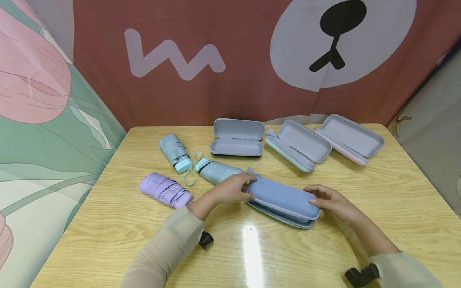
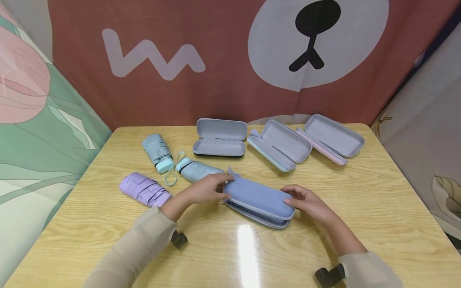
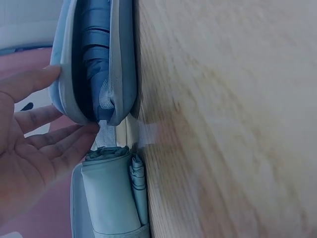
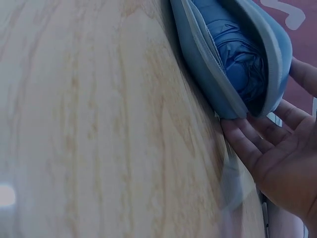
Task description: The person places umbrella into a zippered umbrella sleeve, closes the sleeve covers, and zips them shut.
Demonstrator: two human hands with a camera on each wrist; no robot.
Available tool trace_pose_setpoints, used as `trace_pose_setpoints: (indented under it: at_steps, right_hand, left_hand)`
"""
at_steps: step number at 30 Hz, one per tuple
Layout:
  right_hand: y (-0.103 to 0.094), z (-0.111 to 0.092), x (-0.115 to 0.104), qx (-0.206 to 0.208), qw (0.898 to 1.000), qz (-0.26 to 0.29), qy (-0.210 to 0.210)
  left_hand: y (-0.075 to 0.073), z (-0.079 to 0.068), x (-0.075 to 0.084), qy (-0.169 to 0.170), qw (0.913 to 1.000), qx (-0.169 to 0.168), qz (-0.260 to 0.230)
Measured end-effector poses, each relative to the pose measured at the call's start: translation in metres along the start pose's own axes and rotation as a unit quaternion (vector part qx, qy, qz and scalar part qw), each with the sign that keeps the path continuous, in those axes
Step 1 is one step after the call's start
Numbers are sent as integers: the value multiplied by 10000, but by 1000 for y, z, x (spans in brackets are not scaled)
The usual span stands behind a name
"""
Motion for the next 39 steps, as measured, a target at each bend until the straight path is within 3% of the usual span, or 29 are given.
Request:
trace_pose_setpoints:
  at_steps: [14, 21, 27, 39]
  right_hand:
    - [7, 4, -3, 11, 9978, -640, 181]
    - [8, 13, -1, -103, 9977, -622, 230]
    - [10, 21, 1, -201, 9987, -398, 259]
    - [8, 35, 1, -437, 9970, -564, 301]
  left_hand:
    - [5, -1, 7, -167, 9969, -239, 737]
    - [6, 4, 12, -20, 9944, -276, 1020]
    - [9, 6, 15, 4, 9951, -340, 930]
    - [16, 12, 19, 685, 9895, 8, 1273]
Point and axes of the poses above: each hand's wrist, its own z-axis towards the middle knuckle, its own y-axis out of the palm, x = y × z, the point moved 5 cm from there along z, towards the middle knuckle, and after that the axes turned 13 degrees about z, right-handed, at the moved point
